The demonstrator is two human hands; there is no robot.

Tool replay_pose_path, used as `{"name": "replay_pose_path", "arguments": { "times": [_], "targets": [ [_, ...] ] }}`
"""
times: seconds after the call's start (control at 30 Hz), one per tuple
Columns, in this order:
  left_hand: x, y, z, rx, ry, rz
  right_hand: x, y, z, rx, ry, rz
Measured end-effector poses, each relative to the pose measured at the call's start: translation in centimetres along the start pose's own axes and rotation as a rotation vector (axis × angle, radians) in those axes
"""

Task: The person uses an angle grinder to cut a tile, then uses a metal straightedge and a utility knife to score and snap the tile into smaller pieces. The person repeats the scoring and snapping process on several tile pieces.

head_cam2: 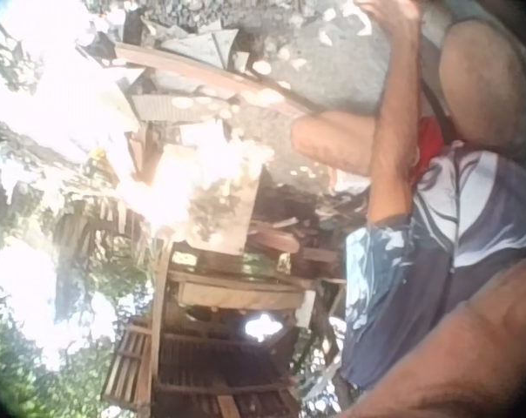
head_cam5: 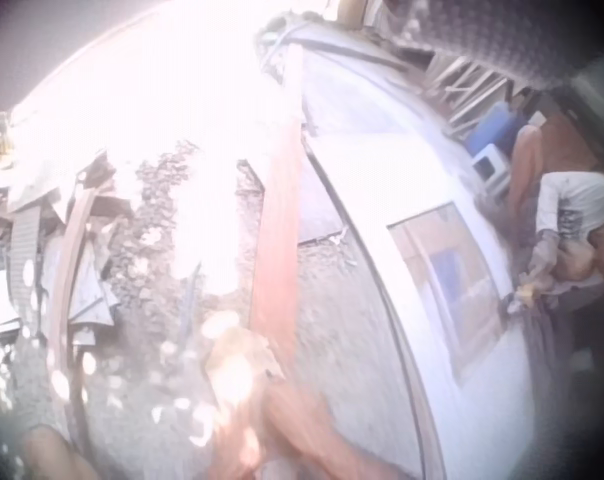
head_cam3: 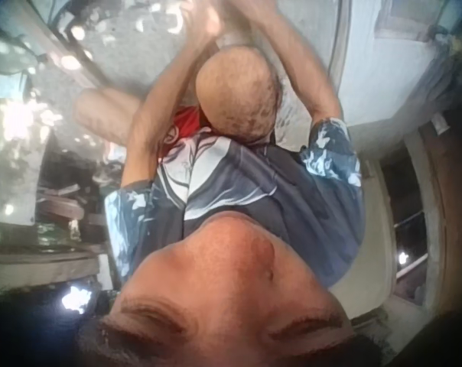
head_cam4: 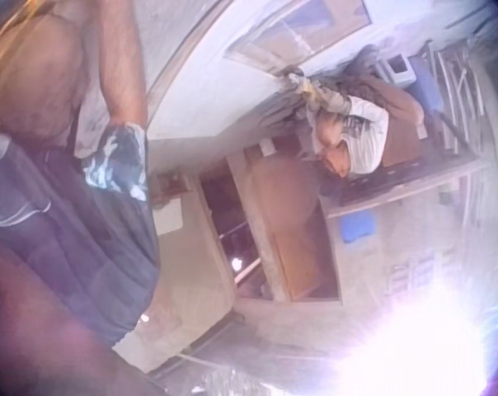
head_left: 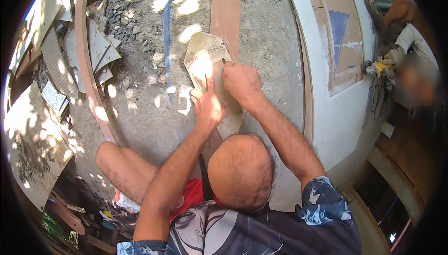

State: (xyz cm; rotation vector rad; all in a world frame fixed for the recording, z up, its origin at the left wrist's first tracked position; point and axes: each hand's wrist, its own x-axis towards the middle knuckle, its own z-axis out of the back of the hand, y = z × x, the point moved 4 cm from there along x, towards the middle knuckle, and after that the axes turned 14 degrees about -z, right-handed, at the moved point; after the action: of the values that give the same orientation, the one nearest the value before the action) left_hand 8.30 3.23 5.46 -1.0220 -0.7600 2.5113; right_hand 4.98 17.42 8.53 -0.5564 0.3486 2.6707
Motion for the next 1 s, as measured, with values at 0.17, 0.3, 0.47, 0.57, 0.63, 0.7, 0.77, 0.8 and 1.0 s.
{"name": "replay_pose_path", "arguments": {
  "times": [0.17,0.3,0.47,0.57,0.63,0.7,0.77,0.8,1.0],
  "targets": [
    [0.0,0.0,-0.4,-0.028,-0.004,0.017,-4.7,-2.2,-2.7,-0.037,0.122,-0.058],
    [0.2,0.0,-0.9,-0.032,-0.018,-0.007,-16.4,-8.0,-5.7,-0.089,0.393,-0.114],
    [0.7,1.7,-1.2,0.014,-0.026,-0.130,-18.1,-8.7,-1.3,0.039,0.354,-0.300],
    [0.7,1.5,-1.6,-0.037,-0.027,-0.167,-13.1,-7.4,0.4,0.203,0.179,-0.313],
    [0.9,1.0,-1.4,-0.021,0.018,-0.156,-10.2,-6.6,-0.1,0.312,0.091,-0.315],
    [0.8,1.1,-1.1,-0.005,0.030,-0.159,-7.7,-5.8,-1.7,0.351,0.089,-0.284],
    [0.6,1.2,-1.1,0.007,0.017,-0.188,-5.8,-4.6,-2.1,0.357,0.076,-0.234],
    [0.6,1.3,-1.1,0.039,0.014,-0.186,-5.0,-3.9,-1.9,0.344,0.066,-0.198],
    [0.7,1.0,-0.7,-0.002,0.126,-0.051,-1.6,-1.6,-1.3,0.192,0.068,-0.169]
  ]
}}
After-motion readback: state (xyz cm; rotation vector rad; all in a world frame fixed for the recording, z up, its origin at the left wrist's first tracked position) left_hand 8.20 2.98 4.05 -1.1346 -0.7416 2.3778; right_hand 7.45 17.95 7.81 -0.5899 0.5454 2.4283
